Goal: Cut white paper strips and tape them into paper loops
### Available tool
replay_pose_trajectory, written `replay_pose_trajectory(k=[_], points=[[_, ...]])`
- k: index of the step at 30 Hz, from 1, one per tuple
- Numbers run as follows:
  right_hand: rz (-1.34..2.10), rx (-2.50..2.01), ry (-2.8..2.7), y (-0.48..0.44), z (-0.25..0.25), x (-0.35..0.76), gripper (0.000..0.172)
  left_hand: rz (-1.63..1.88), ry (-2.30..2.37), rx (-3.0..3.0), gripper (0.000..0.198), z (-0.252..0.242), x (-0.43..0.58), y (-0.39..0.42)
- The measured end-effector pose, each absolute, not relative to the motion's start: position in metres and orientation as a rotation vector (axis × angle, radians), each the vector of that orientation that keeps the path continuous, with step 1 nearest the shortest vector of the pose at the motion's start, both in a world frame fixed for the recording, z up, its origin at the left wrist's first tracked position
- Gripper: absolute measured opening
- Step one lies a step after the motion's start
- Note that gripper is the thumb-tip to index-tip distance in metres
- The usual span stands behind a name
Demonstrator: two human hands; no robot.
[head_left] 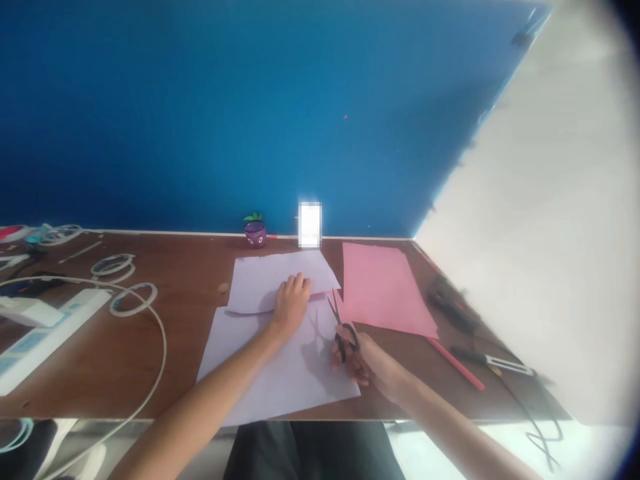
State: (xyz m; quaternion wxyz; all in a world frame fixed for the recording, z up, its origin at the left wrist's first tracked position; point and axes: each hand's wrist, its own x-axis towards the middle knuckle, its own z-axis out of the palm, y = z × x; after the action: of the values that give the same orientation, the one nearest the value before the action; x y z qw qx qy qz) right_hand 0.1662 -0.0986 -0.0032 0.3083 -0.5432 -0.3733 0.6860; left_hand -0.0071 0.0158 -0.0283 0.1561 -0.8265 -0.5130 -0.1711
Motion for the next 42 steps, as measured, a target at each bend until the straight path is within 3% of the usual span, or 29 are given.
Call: replay_pose_trajectory(k=[8,21,42], points=[[1.738,-1.535,-0.974,-0.047,-0.023,0.164,0.052,-0.516,-1.444,-2.410,0.026,-0.030,-0.009,0.019],[1.621,-1.479,-1.040,-0.042,-0.015,0.162,0.041,-0.514,-1.312,-2.427,0.017,-0.029,-0.014,0.027],[1.480,-1.537,-1.205,-0.048,-0.016,0.161,0.038,-0.681,-1.240,-2.486,0.011,-0.029,-0.013,0.026]])
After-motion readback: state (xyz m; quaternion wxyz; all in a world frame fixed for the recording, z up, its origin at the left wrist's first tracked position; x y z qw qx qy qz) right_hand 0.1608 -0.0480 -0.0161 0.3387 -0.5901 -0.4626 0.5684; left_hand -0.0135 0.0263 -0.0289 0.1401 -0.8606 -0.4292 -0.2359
